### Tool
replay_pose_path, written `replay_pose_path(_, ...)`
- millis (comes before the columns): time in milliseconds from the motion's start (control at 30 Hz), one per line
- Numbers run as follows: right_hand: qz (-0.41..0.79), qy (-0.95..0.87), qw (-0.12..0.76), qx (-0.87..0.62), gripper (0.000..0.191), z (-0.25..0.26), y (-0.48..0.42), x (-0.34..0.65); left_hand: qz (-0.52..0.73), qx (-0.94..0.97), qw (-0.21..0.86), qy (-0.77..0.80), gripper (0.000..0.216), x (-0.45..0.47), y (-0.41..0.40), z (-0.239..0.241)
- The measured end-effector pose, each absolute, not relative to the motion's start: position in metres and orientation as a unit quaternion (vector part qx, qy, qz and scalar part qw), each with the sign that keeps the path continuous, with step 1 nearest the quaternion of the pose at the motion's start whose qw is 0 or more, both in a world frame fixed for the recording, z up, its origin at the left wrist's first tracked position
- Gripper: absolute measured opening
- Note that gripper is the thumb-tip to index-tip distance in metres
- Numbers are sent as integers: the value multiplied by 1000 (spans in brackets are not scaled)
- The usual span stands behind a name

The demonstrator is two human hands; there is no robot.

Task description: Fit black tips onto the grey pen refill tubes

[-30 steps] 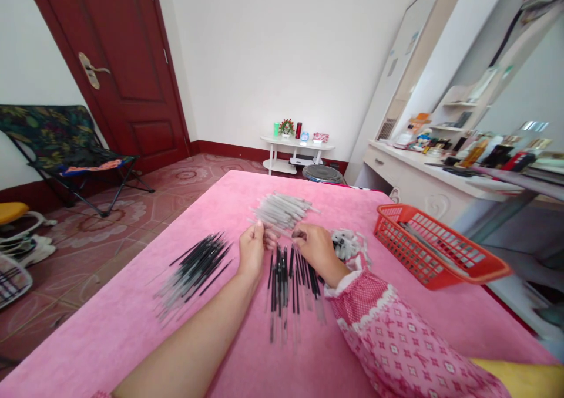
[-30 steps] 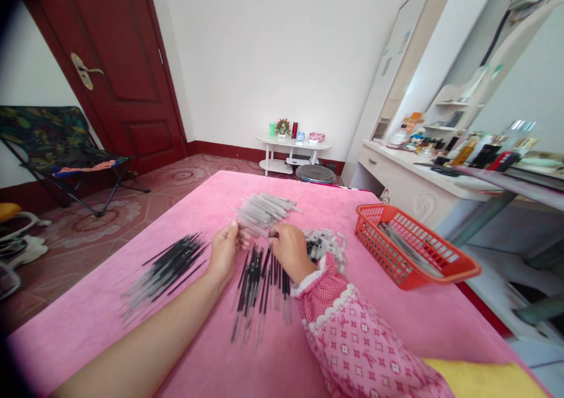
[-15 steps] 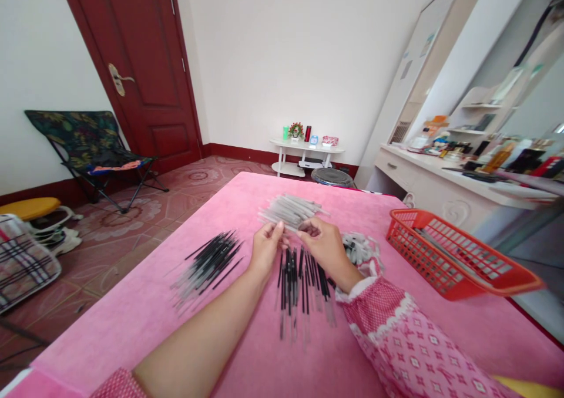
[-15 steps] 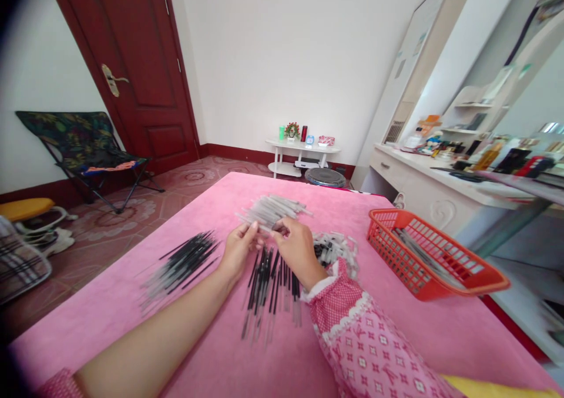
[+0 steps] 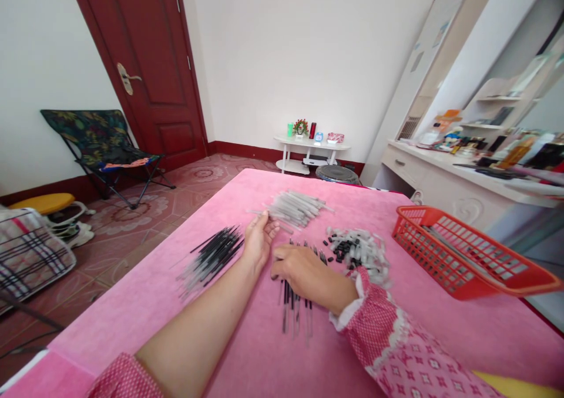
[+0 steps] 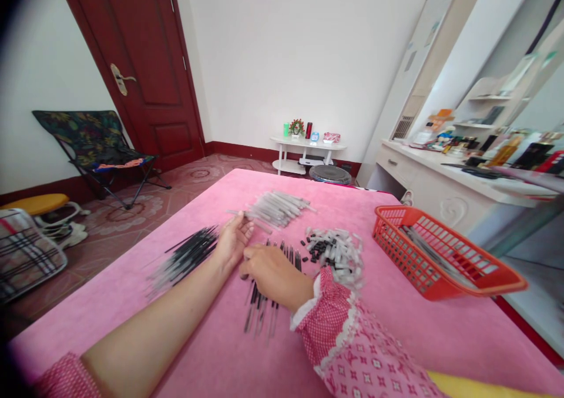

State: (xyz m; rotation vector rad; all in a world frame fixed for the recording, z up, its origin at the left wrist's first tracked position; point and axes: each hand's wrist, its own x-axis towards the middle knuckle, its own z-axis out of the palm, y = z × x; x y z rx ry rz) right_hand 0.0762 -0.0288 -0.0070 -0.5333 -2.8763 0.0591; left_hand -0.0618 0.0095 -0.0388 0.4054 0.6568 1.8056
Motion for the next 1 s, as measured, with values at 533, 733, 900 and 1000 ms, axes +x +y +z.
replay_pose_path(533, 15, -989, 46, -143, 16, 16, -36, 85, 735, 171, 599, 267, 8, -51, 29, -38)
replay_pose_path(733, 48, -987, 26, -151, 20, 26, -39, 91, 733, 163, 609, 255, 7, -56, 30, -40)
replay_pose_path(900, 51, -987, 22, -152, 20, 28, -40, 93, 733, 154, 609, 261, 5, -56, 31, -43)
replay_pose_path(1000, 59, -986, 29, -154, 21, 27, -41, 92, 726, 161, 615, 261, 4, -55, 30, -44)
